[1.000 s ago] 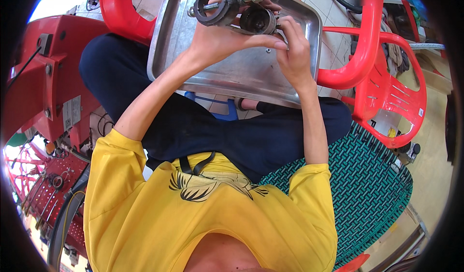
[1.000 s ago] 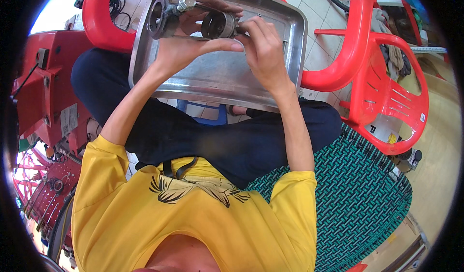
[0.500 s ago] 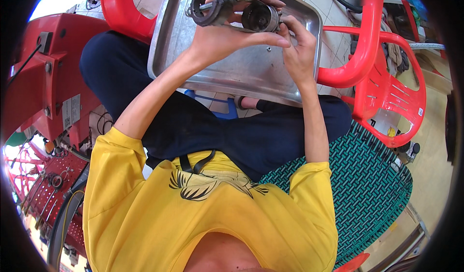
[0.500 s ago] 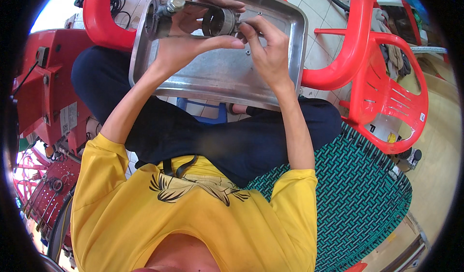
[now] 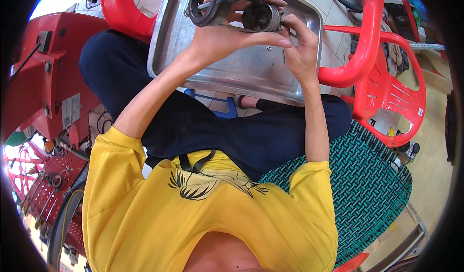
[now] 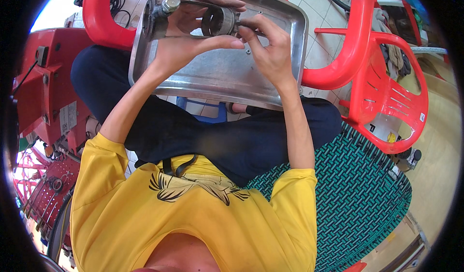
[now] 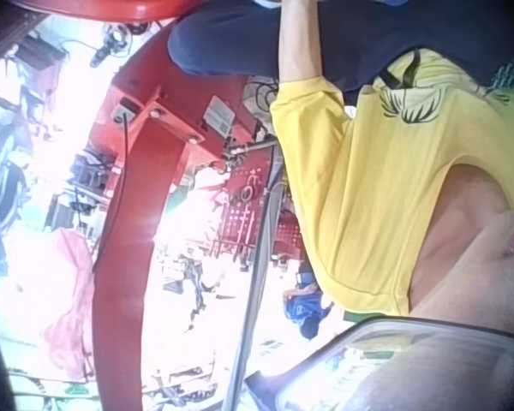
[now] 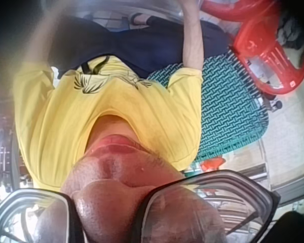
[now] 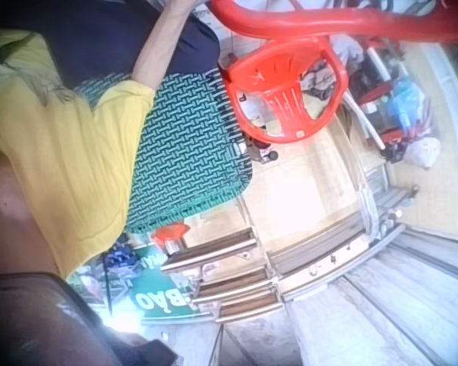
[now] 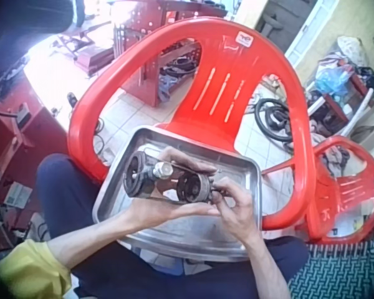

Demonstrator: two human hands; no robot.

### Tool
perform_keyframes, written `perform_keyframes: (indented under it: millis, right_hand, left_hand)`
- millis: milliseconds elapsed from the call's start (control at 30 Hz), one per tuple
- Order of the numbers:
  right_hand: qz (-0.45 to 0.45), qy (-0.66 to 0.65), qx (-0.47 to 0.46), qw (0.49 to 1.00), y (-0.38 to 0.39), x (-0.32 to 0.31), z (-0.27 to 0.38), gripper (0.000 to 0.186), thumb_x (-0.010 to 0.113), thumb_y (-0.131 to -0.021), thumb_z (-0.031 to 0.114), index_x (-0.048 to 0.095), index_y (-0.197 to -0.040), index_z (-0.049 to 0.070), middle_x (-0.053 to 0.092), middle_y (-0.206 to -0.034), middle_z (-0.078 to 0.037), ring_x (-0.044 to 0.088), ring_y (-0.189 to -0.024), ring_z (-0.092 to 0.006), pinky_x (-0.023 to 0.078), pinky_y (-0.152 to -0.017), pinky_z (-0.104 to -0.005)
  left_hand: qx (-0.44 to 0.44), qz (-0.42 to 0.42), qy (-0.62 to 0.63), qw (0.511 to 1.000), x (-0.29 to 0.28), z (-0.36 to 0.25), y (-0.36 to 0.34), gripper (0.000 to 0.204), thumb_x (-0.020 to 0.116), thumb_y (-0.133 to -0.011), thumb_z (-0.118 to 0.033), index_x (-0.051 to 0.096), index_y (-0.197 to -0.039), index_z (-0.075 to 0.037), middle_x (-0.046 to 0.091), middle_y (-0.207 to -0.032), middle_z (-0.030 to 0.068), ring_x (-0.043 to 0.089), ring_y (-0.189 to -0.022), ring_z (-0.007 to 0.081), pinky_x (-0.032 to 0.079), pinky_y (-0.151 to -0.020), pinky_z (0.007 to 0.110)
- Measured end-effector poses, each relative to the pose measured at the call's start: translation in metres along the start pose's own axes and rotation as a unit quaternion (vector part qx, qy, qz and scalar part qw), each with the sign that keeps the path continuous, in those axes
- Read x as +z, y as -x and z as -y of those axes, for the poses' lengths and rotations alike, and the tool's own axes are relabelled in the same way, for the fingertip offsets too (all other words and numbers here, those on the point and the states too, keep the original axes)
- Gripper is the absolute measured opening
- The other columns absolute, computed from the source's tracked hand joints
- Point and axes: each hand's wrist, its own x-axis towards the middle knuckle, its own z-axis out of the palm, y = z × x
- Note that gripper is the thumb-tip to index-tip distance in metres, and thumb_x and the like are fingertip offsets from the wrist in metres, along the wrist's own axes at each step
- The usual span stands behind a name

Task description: The person assembles a small mechanical component by inserting metal pins and connecting metal plates while holding the assembly over a metal tray.

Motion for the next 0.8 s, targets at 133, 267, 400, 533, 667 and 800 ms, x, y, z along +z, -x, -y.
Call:
perform_keyframes:
  millis: [133,267,400,533,667,800]
  right_hand:
    - [0.011,0.004,0.041,0.999,0.005,0.002,0.001,0.010,0.067,-0.096,0.009,0.066,-0.098,0.000,0.070,-0.087,-0.012,0.067,-0.079,-0.0211,0.051,-0.072,-0.0312]
    - [-0.049,-0.087,0.073,0.992,0.004,0.014,0.007,0.013,0.067,-0.096,0.009,0.064,-0.104,-0.001,0.070,-0.089,-0.012,0.068,-0.080,-0.0184,0.052,-0.074,-0.0306]
    - [-0.020,-0.058,0.046,0.997,0.004,0.013,0.002,0.016,0.067,-0.095,0.009,0.063,-0.108,-0.001,0.071,-0.090,-0.011,0.067,-0.078,-0.0179,0.053,-0.073,-0.0312]
    - [-0.004,0.003,0.033,0.999,0.002,0.006,0.004,0.015,0.067,-0.097,0.013,0.065,-0.101,-0.002,0.069,-0.086,-0.013,0.066,-0.075,-0.0223,0.051,-0.070,-0.0324]
    - [-0.008,0.005,0.059,0.998,0.002,0.007,0.005,0.020,0.064,-0.099,0.017,0.066,-0.095,-0.002,0.066,-0.083,-0.015,0.065,-0.072,-0.0259,0.050,-0.067,-0.0340]
    - [-0.009,-0.028,0.063,0.998,0.001,0.009,0.002,0.015,0.065,-0.098,0.013,0.065,-0.100,-0.001,0.068,-0.085,-0.014,0.067,-0.075,-0.0246,0.052,-0.071,-0.0336]
  left_hand:
    - [-0.001,0.000,-0.005,1.000,0.000,0.000,0.000,0.056,0.092,-0.073,-0.011,0.055,-0.115,-0.006,0.071,-0.119,0.0104,0.069,-0.110,0.0177,0.059,-0.093,0.032]
    - [-0.003,0.000,-0.004,1.000,0.001,0.000,0.001,0.056,0.092,-0.073,-0.011,0.055,-0.115,-0.006,0.070,-0.118,0.0104,0.069,-0.110,0.0176,0.058,-0.093,0.032]
    - [-0.006,-0.005,-0.003,1.000,0.000,-0.001,0.001,0.056,0.092,-0.073,-0.012,0.055,-0.115,-0.006,0.070,-0.118,0.0104,0.069,-0.110,0.0174,0.058,-0.093,0.031]
    - [-0.005,-0.007,-0.002,1.000,0.000,-0.001,0.001,0.057,0.092,-0.073,-0.012,0.055,-0.115,-0.005,0.070,-0.118,0.0104,0.069,-0.110,0.0173,0.058,-0.093,0.031]
    - [-0.003,-0.005,-0.006,1.000,0.001,-0.001,0.001,0.057,0.092,-0.074,-0.012,0.055,-0.115,-0.005,0.069,-0.118,0.0104,0.069,-0.110,0.0172,0.058,-0.093,0.031]
    - [-0.005,-0.010,-0.005,1.000,0.001,-0.001,0.002,0.057,0.092,-0.074,-0.013,0.055,-0.116,-0.005,0.069,-0.118,0.0105,0.069,-0.110,0.0170,0.058,-0.092,0.031]
